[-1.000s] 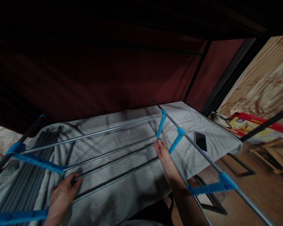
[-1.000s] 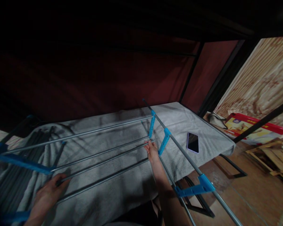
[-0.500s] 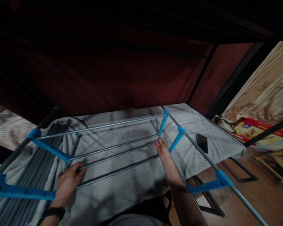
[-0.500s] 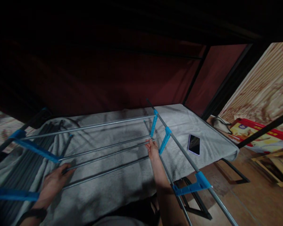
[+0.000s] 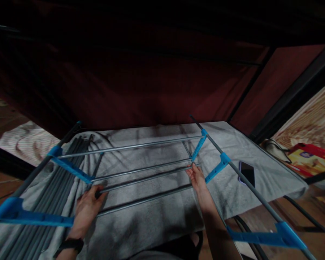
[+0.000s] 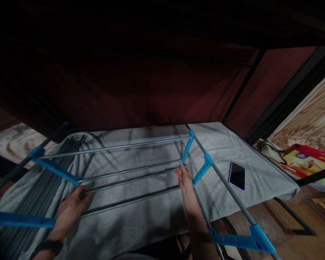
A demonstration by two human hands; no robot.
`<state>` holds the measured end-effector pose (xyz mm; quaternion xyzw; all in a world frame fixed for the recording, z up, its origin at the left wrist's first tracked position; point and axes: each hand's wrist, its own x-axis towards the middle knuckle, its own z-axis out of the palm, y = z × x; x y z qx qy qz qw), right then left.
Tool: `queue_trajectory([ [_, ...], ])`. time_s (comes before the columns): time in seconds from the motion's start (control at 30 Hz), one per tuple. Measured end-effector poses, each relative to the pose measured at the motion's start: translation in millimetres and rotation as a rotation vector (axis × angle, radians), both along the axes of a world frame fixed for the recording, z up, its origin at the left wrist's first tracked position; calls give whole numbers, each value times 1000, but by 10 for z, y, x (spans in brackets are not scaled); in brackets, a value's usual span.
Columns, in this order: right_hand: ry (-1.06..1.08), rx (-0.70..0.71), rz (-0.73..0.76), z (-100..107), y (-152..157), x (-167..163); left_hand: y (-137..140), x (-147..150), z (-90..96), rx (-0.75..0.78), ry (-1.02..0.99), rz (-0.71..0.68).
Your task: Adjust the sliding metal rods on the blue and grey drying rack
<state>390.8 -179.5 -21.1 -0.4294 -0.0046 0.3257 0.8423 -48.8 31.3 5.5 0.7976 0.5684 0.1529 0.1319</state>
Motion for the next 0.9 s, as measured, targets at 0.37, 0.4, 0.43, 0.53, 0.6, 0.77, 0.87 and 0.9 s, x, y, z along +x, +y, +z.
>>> queue_trajectory([
  [0.37,-36,-59,-2,-107,-57,32,-24,4,-52,24,-25,-15],
  [0.4,-35,-73,3,-118,-62,44,-21,2,-74,26,-17,-10],
  [0.43,-32,-86,7,-127,-68,55,-20,-2,-95,27,-12,-6],
  [0.53,-29,-116,12,-150,-90,78,-39,-17,-133,40,-33,-27],
  [0.6,-38,-117,22,-168,-112,90,-68,-22,-126,47,-69,-67],
  [0.77,-134,-159,47,-240,-168,141,-141,2,-62,87,-96,-116],
  [0.87,-127,-200,34,-276,-186,182,-163,17,-57,103,-93,-123],
  [0.9,-109,-205,32,-282,-188,194,-166,19,-63,100,-93,-118],
])
